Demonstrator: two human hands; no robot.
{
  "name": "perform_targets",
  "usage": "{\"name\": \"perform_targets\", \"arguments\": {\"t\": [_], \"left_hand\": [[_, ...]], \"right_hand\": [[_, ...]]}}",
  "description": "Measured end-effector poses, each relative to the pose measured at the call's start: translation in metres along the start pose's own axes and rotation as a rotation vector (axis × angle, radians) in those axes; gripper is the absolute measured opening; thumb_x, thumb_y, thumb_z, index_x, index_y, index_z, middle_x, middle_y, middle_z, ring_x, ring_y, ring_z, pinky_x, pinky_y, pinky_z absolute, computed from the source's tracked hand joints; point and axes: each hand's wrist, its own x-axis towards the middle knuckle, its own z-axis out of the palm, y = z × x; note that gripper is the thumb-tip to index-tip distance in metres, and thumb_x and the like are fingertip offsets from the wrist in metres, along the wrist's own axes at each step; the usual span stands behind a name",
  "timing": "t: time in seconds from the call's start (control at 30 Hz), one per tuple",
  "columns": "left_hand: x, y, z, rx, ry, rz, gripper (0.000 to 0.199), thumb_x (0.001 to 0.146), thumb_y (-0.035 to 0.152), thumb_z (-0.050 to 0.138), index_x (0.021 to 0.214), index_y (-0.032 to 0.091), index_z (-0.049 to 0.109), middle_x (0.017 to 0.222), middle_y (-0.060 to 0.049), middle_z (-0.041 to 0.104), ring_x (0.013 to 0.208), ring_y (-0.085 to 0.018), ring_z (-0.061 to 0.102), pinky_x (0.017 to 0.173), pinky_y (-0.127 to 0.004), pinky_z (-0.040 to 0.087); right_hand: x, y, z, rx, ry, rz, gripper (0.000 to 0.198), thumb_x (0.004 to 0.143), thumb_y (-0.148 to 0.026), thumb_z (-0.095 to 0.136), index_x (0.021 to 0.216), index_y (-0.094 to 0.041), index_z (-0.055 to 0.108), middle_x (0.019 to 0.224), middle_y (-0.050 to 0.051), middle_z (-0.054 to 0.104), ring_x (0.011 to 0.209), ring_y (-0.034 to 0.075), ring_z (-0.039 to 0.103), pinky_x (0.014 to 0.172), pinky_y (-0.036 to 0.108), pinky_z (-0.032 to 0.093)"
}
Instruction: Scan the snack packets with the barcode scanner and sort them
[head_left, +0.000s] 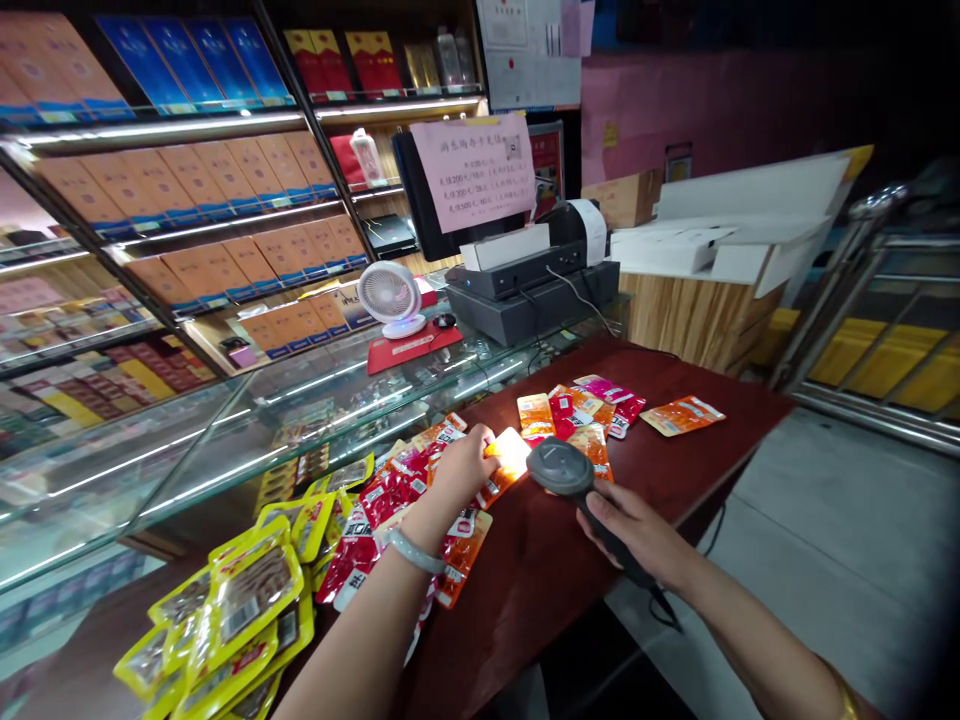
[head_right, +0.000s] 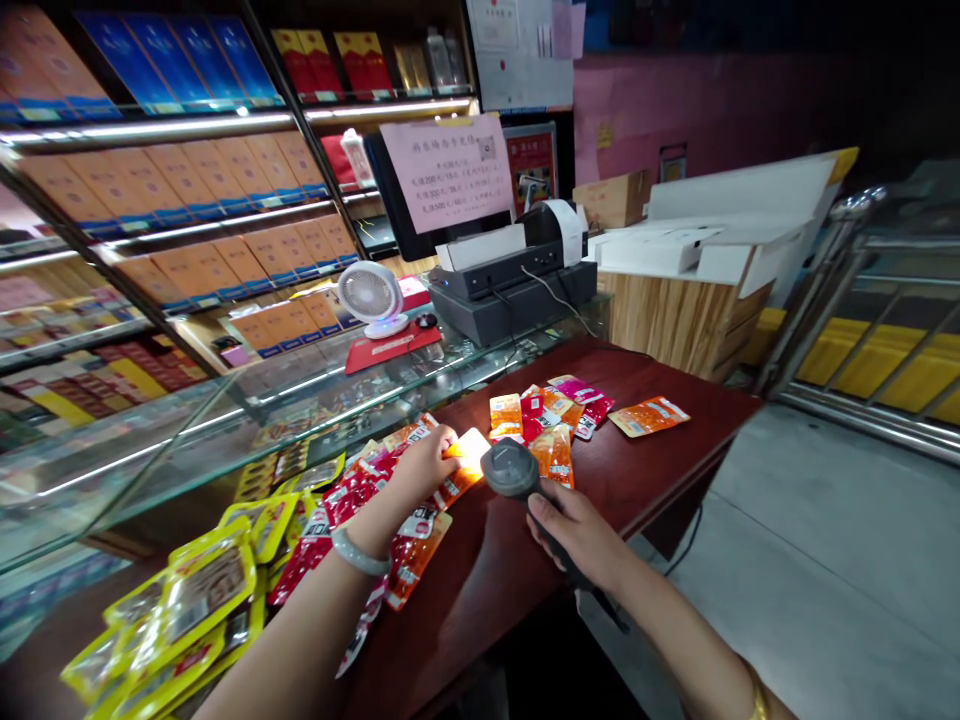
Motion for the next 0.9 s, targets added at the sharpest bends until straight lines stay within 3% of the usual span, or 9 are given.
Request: {"name": "perform_targets", "arguments": {"t": [0.27,0.4,0.5,0.63,0.77,0.83,0.9], "left_hand": [[0.008,0.023,0.004,-0.040,-0.072,0.016,0.031,0.078,0.035,0.068,0.106,0.025,0.058,0.096,-0.002,0.071,0.089,-0.021,0.066,0.071,-0.026,0.043],[0.008,0.022,0.005,0.009,-0.050,0.052,0.030,0.079,0.025,0.064,0.108,0.023,0.058,0.098,-0.005,0.071,0.091,-0.022,0.067,0.072,-0.027,0.044],[0.014,0.022,0.011,-0.052,-0.042,0.035,0.029,0.078,0.027,0.068,0.105,0.023,0.060,0.097,-0.005,0.071,0.092,-0.022,0.067,0.073,-0.028,0.045],[0.038,0.036,0.022,-0.390,-0.010,-0.036,0.037,0.075,0.036,0.076,0.104,0.020,0.060,0.097,-0.005,0.072,0.089,-0.020,0.067,0.076,-0.029,0.049],[0.064,0.041,0.015,-0.838,0.088,-0.045,0.043,0.087,0.031,0.065,0.125,0.014,0.052,0.111,-0.012,0.070,0.095,-0.017,0.068,0.081,-0.028,0.052],[0.066,0.029,-0.002,-0.778,0.147,-0.016,0.045,0.087,0.032,0.066,0.127,0.015,0.054,0.117,-0.013,0.068,0.099,-0.017,0.067,0.086,-0.028,0.051],[0.056,0.009,-0.023,-0.501,0.153,-0.007,0.040,0.085,0.037,0.069,0.119,0.017,0.062,0.114,-0.011,0.070,0.100,-0.020,0.066,0.089,-0.030,0.050]], "right_hand": [[0.000,-0.002,-0.005,-0.014,-0.022,-0.042,0.051,0.083,-0.070,0.059,0.097,-0.021,0.056,0.065,-0.004,0.053,0.046,0.008,0.044,0.041,0.018,0.033],[0.000,-0.004,-0.005,-0.029,-0.004,-0.045,0.052,0.083,-0.071,0.058,0.094,-0.021,0.057,0.065,-0.004,0.053,0.047,0.008,0.045,0.042,0.018,0.034],[-0.002,-0.005,-0.007,-0.037,0.005,-0.058,0.053,0.082,-0.071,0.059,0.097,-0.020,0.058,0.066,-0.003,0.054,0.048,0.008,0.045,0.042,0.018,0.034],[-0.005,0.000,-0.014,-0.003,0.073,-0.032,0.052,0.081,-0.070,0.061,0.099,-0.021,0.057,0.070,-0.002,0.057,0.050,0.009,0.048,0.043,0.019,0.036],[-0.008,0.006,-0.020,0.033,0.127,-0.025,0.052,0.081,-0.069,0.063,0.104,-0.022,0.056,0.072,0.000,0.060,0.053,0.011,0.052,0.044,0.020,0.037],[-0.010,0.008,-0.022,0.036,0.134,-0.031,0.051,0.082,-0.067,0.064,0.105,-0.022,0.057,0.073,0.000,0.061,0.054,0.011,0.052,0.044,0.020,0.038],[-0.010,0.011,-0.024,0.032,0.131,-0.025,0.049,0.083,-0.065,0.064,0.106,-0.022,0.057,0.074,0.001,0.061,0.056,0.012,0.053,0.045,0.020,0.039]]}}
